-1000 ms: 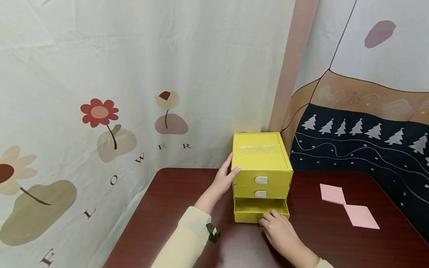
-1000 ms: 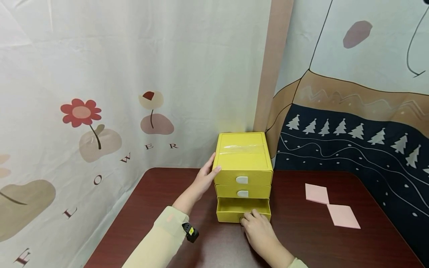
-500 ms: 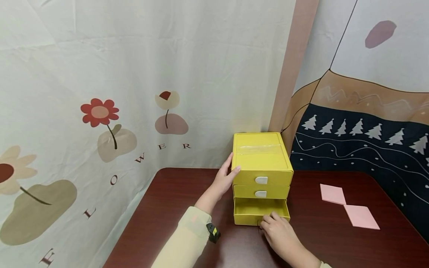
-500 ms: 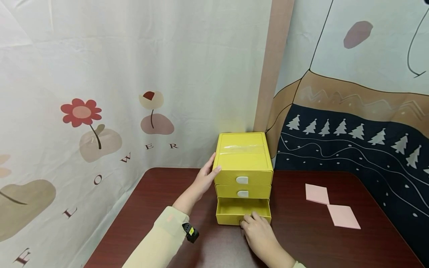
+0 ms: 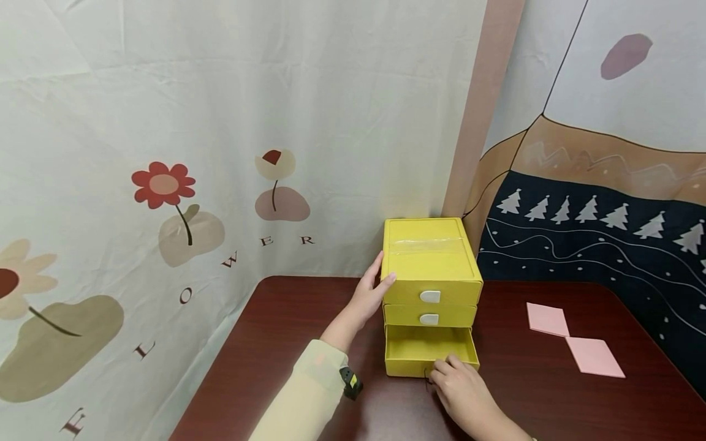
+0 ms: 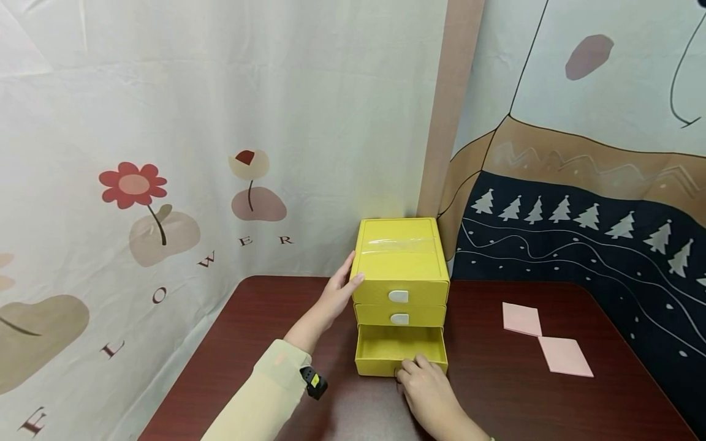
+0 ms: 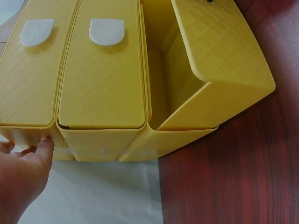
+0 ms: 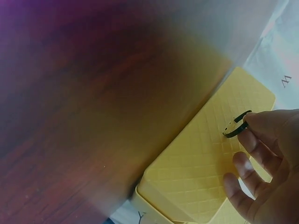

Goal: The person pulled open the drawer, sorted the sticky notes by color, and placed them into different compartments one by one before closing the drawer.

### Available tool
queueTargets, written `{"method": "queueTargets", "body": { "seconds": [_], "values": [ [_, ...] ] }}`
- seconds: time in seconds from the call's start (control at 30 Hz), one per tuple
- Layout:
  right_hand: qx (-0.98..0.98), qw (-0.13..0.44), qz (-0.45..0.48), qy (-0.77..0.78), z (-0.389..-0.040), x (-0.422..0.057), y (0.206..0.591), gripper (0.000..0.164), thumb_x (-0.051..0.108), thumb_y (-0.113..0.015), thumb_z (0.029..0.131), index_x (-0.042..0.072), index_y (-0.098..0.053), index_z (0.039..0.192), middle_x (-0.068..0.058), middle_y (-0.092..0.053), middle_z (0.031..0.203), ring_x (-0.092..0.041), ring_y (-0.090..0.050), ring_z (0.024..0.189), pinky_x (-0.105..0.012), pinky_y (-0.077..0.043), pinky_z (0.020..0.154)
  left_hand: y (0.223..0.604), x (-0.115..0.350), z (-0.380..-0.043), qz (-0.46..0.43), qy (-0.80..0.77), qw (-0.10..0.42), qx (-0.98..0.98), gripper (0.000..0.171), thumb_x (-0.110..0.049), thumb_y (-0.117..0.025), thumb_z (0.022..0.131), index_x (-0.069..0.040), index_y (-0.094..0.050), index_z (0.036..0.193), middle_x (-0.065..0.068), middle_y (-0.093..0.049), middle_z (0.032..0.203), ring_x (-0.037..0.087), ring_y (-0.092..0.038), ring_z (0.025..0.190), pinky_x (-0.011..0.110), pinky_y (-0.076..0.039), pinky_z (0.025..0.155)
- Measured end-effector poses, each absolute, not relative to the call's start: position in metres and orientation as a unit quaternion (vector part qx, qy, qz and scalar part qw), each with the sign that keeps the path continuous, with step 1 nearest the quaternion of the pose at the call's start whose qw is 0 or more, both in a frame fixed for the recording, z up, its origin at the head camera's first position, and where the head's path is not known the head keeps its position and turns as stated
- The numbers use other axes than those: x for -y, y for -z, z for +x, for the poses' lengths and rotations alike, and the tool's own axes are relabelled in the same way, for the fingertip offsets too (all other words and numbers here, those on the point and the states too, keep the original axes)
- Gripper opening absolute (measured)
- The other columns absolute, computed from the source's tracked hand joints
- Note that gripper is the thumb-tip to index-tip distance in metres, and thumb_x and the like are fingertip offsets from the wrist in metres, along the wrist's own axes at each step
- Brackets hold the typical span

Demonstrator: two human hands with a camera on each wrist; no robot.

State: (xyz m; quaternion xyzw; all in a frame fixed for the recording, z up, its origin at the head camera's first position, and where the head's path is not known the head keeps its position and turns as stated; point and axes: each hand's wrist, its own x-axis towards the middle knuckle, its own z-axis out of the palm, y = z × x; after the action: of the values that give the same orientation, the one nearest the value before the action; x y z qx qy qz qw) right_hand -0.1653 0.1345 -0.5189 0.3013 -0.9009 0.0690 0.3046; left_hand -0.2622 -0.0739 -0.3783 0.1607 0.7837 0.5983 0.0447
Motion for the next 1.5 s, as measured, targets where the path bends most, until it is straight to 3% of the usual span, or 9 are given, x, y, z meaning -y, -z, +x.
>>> {"method": "queueTargets", "body": {
  "seconds": [0.97, 1.5],
  "values": [
    [0.901, 0.295, 0.311, -0.074, -0.155, -0.132, 0.516, 0.024, 0.017, -0.083, 0.060, 0.020, -0.060, 0.065, 0.012, -0.049, 0.071, -0.011, -0.039, 0.066, -0.023, -0.035, 0.052, 0.379, 0.074, -0.263, 0.154, -0.596, 0.049, -0.787, 0.066, -0.029, -0.049, 0.099, -0.021, -0.012, 0.153, 0.006, -0.010, 0.159, 0.027, -0.007, 0.146, 0.052, -0.014, 0.115],
    [0.906, 0.285, 0.305, -0.075, -0.152, -0.133, 0.514, 0.021, 0.019, -0.084, 0.061, 0.021, -0.064, 0.067, 0.012, -0.050, 0.072, -0.010, -0.041, 0.067, -0.024, -0.038, 0.053, 0.379, 0.075, -0.262, 0.160, -0.595, 0.052, -0.786, 0.066, -0.029, -0.048, 0.100, -0.020, -0.011, 0.153, 0.006, -0.008, 0.159, 0.027, -0.006, 0.146, 0.053, -0.012, 0.116]
  ]
}}
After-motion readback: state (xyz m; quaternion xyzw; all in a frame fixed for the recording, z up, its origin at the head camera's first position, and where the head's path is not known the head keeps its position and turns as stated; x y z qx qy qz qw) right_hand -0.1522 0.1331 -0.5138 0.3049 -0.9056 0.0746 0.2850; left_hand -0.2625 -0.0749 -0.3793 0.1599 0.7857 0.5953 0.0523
